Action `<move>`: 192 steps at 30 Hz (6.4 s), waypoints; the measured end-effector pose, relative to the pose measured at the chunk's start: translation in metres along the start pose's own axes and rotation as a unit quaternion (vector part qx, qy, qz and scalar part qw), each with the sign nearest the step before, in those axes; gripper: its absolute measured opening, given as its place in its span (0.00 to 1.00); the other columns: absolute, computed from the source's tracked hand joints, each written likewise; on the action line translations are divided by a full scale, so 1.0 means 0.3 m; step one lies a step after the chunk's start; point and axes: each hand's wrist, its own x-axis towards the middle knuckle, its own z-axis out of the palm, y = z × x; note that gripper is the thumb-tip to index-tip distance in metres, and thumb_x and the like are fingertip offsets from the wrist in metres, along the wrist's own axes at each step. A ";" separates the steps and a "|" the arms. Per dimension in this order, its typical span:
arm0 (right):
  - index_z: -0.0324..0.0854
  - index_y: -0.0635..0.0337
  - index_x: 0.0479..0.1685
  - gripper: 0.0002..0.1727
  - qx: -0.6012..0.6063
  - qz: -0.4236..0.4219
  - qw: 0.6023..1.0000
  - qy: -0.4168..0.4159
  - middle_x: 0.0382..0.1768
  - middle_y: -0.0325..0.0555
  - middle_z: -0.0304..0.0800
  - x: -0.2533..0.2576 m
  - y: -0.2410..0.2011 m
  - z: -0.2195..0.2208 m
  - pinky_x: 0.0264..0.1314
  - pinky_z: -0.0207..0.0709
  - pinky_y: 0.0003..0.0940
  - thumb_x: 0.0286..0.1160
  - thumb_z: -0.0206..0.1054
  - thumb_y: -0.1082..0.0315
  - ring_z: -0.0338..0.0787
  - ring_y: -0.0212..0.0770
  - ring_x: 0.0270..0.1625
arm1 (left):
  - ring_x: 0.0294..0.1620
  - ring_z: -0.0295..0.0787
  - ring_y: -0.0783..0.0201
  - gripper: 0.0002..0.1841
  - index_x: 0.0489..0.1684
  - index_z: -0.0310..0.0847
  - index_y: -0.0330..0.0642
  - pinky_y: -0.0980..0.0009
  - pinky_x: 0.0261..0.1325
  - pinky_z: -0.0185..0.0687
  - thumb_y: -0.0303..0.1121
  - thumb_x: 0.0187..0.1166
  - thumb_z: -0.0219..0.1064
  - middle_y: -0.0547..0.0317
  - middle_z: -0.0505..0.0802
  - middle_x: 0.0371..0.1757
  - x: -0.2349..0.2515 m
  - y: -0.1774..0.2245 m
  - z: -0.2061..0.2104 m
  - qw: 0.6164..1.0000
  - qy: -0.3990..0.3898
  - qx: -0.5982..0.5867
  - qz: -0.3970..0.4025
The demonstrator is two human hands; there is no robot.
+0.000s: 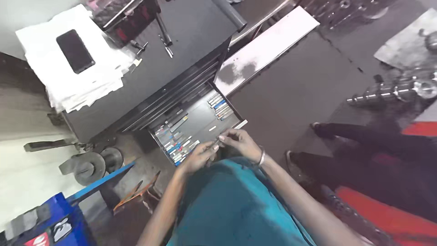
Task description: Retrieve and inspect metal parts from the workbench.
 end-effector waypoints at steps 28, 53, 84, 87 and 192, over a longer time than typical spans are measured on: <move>0.85 0.59 0.62 0.25 -0.300 0.334 0.893 0.027 0.45 0.49 0.94 -0.132 0.520 -0.686 0.56 0.87 0.54 0.84 0.61 0.47 0.94 0.46 0.46 | 0.74 0.81 0.40 0.22 0.74 0.81 0.50 0.40 0.75 0.74 0.41 0.83 0.59 0.42 0.82 0.77 1.261 -0.497 -0.515 0.792 0.382 0.462 -0.117; 0.84 0.62 0.57 0.24 -0.288 0.299 0.909 0.028 0.38 0.50 0.90 -0.075 0.383 -0.619 0.48 0.85 0.53 0.85 0.60 0.48 0.91 0.47 0.39 | 0.43 0.89 0.58 0.17 0.68 0.79 0.34 0.57 0.50 0.87 0.29 0.83 0.65 0.46 0.91 0.49 0.969 -0.282 -0.517 0.941 0.204 0.189 -0.195; 0.84 0.45 0.52 0.10 -0.017 -0.380 0.924 -0.039 0.39 0.27 0.87 0.001 -0.746 0.166 0.34 0.82 0.20 0.87 0.61 0.54 0.84 0.23 0.31 | 0.33 0.71 0.89 0.21 0.75 0.76 0.54 0.89 0.38 0.68 0.50 0.93 0.50 0.79 0.81 0.35 -0.248 0.272 0.051 0.857 0.194 0.051 0.475; 0.81 0.60 0.63 0.18 -0.073 -0.386 0.914 -0.100 0.45 0.30 0.86 -0.031 -0.696 0.255 0.38 0.76 0.12 0.84 0.67 0.58 0.80 0.16 0.38 | 0.39 0.75 0.91 0.19 0.75 0.76 0.54 0.91 0.43 0.71 0.46 0.94 0.49 0.78 0.84 0.43 -0.283 0.291 0.046 0.834 0.213 0.096 0.500; 0.73 0.53 0.57 0.12 -0.188 -0.436 0.878 -0.065 0.52 0.34 0.85 -0.142 -0.662 0.124 0.59 0.82 0.18 0.91 0.58 0.55 0.86 0.23 0.58 | 0.32 0.74 0.72 0.24 0.72 0.84 0.48 0.78 0.35 0.71 0.44 0.94 0.43 0.60 0.80 0.33 -0.405 0.403 0.081 0.745 0.304 0.396 0.442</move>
